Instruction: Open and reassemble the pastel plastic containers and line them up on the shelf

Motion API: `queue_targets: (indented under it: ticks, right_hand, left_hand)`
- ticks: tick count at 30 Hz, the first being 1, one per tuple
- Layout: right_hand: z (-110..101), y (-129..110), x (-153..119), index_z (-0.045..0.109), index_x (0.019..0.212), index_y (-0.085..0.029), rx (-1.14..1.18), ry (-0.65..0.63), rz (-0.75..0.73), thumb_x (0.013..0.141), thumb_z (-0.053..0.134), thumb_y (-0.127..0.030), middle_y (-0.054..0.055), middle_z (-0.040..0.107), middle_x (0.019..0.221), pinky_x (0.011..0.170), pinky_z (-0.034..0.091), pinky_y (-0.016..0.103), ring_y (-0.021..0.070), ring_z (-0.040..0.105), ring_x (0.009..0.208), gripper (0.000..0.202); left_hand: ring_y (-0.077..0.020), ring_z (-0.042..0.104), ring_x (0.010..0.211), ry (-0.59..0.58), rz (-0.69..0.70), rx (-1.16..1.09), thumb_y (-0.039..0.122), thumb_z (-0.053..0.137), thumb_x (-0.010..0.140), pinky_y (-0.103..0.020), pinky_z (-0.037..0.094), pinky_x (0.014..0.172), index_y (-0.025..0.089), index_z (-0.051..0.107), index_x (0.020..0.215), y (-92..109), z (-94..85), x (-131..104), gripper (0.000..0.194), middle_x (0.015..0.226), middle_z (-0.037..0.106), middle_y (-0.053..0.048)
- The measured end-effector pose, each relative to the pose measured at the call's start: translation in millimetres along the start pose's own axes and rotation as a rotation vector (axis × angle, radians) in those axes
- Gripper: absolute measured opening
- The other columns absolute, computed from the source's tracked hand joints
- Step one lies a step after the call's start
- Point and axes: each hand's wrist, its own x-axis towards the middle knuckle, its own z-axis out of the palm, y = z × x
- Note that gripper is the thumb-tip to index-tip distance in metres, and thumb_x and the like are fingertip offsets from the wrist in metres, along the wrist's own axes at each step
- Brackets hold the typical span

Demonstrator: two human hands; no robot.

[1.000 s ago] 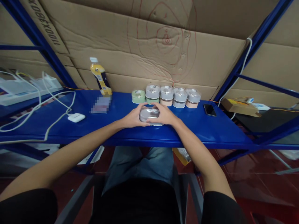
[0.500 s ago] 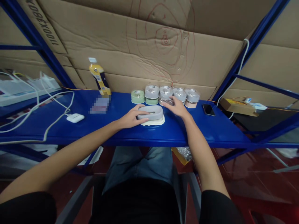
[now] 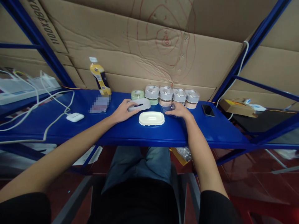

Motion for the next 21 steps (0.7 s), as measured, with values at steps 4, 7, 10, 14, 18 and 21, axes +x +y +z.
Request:
queue_targets:
  ticks: [4,7,10,14,18,21]
  right_hand:
    - [-2,-20,-6,0.073,0.141,-0.021,0.145,0.211,-0.152,0.073,0.092,-0.061,0.017,0.076,0.138,0.113,0.056,0.060,0.0405,0.072,0.126,0.081]
    - [1,-39,-12,0.071,0.146,-0.023,0.273,0.189,-0.340,0.078,0.089,-0.058,0.015,0.073,0.145,0.119,0.052,0.057,0.0376,0.068,0.134,0.079]
    - [10,-56,-15,0.073,0.145,-0.025,0.278,0.022,-0.488,0.076,0.090,-0.058,0.013,0.075,0.139,0.116,0.054,0.055,0.0349,0.071,0.129,0.078]
    - [24,-69,-13,0.076,0.142,-0.027,0.152,-0.089,-0.580,0.072,0.094,-0.060,0.011,0.077,0.129,0.108,0.057,0.053,0.0329,0.074,0.118,0.079]
    - [32,-72,-9,0.075,0.143,-0.029,0.090,-0.117,-0.611,0.073,0.094,-0.060,0.010,0.077,0.125,0.105,0.059,0.053,0.0323,0.074,0.114,0.079]
    - [31,-74,-9,0.075,0.143,-0.031,0.062,-0.115,-0.623,0.074,0.094,-0.061,0.009,0.076,0.126,0.106,0.058,0.053,0.0320,0.074,0.114,0.077]
  left_hand:
    - [-0.0367,0.060,0.141,0.002,0.162,-0.134,0.060,0.073,0.093,-0.057,0.045,0.125,0.020,0.061,0.146,23,5.0,-4,0.067,0.149,0.062,-0.017]
    - [-0.0416,0.058,0.145,-0.088,0.178,-0.195,0.065,0.081,0.085,-0.058,0.046,0.124,0.017,0.050,0.156,40,14.7,-6,0.090,0.158,0.059,-0.021]
    - [-0.0452,0.055,0.149,-0.148,0.176,-0.220,0.065,0.086,0.078,-0.062,0.046,0.124,0.018,0.043,0.160,47,25.1,-7,0.104,0.162,0.055,-0.024]
    - [-0.0474,0.056,0.148,-0.148,0.131,-0.271,0.064,0.092,0.070,-0.066,0.047,0.121,0.019,0.034,0.166,43,32.9,-6,0.121,0.159,0.056,-0.026]
    - [-0.0498,0.059,0.144,-0.146,0.121,-0.307,0.058,0.095,0.067,-0.071,0.047,0.118,0.019,0.022,0.172,43,34.1,-4,0.133,0.155,0.060,-0.027]
    - [-0.0514,0.056,0.148,-0.151,0.131,-0.295,0.052,0.093,0.068,-0.073,0.045,0.119,0.020,0.016,0.174,48,34.3,-4,0.135,0.159,0.057,-0.026]
